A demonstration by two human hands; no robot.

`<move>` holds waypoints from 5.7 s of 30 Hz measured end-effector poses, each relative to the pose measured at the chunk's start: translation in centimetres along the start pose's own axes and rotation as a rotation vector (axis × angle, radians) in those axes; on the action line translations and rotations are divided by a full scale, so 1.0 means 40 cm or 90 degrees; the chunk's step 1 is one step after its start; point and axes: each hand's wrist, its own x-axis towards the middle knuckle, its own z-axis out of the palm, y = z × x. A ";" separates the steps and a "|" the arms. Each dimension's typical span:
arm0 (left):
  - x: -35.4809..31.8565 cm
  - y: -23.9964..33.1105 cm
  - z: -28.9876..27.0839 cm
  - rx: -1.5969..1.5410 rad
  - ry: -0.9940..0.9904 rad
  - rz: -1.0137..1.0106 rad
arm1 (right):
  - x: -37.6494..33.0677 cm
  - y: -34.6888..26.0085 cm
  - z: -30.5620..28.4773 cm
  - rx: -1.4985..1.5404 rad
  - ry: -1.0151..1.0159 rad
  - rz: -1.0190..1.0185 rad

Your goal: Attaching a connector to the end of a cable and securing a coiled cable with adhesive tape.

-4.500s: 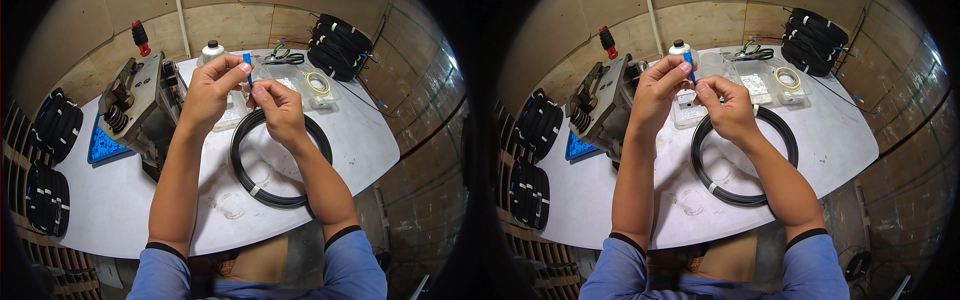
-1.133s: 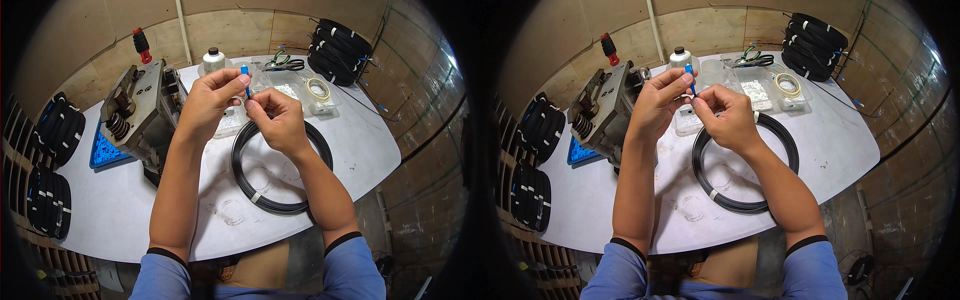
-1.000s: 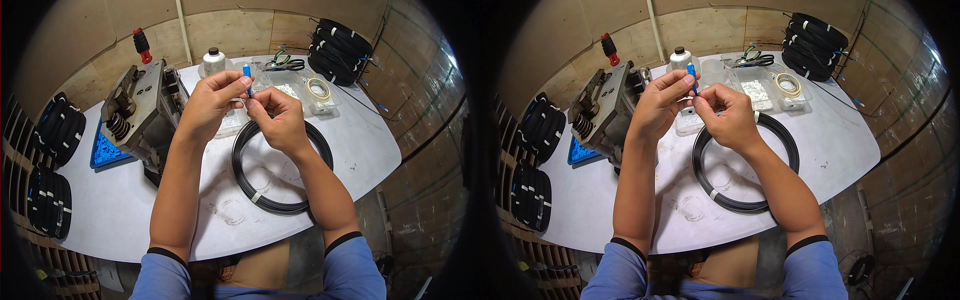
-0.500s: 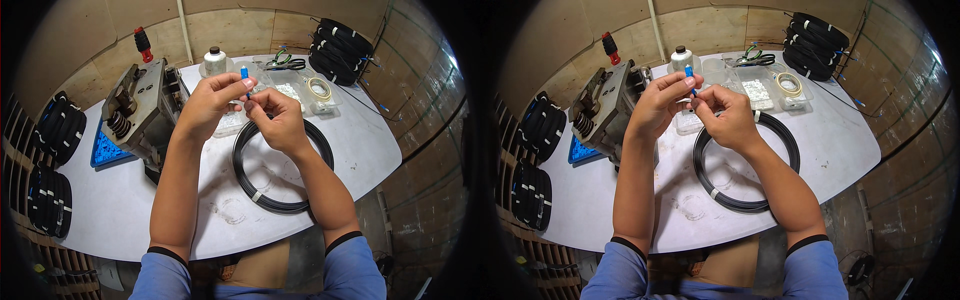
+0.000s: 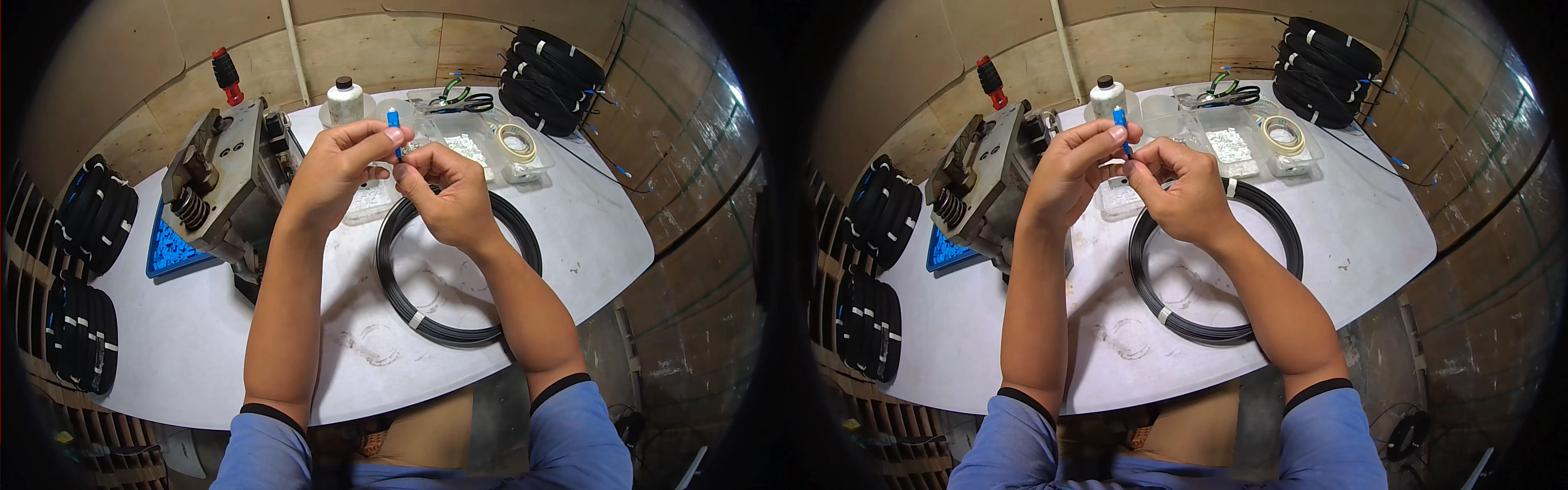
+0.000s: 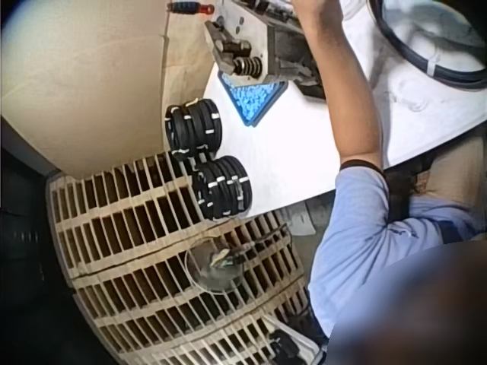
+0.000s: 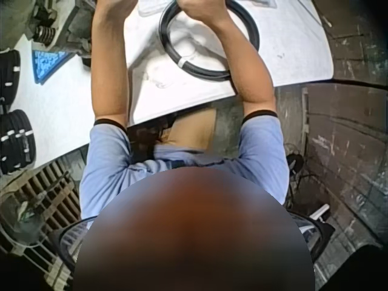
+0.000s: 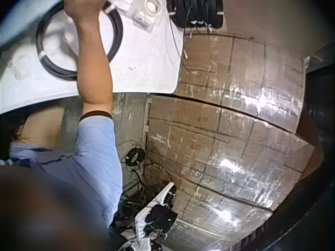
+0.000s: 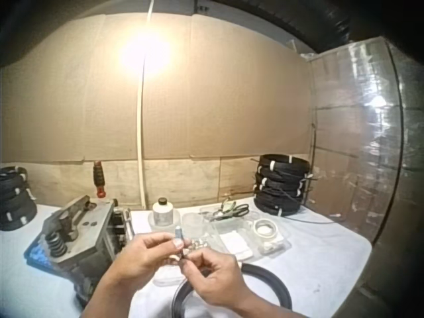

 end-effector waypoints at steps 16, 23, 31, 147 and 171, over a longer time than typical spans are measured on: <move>0.001 0.001 -0.020 0.042 -0.032 -0.001 | -0.001 -0.001 -0.002 0.004 -0.007 -0.018; 0.002 0.001 -0.018 -0.011 -0.027 0.009 | -0.001 -0.004 -0.004 -0.011 -0.011 -0.006; -0.002 0.008 -0.017 -0.038 -0.060 0.016 | -0.002 0.000 0.004 0.017 -0.001 -0.016; -0.005 0.014 -0.019 0.091 -0.022 0.056 | -0.001 0.000 0.003 -0.002 -0.014 0.011; -0.005 0.015 -0.019 0.106 -0.030 0.058 | 0.000 -0.013 -0.003 -0.025 -0.040 0.029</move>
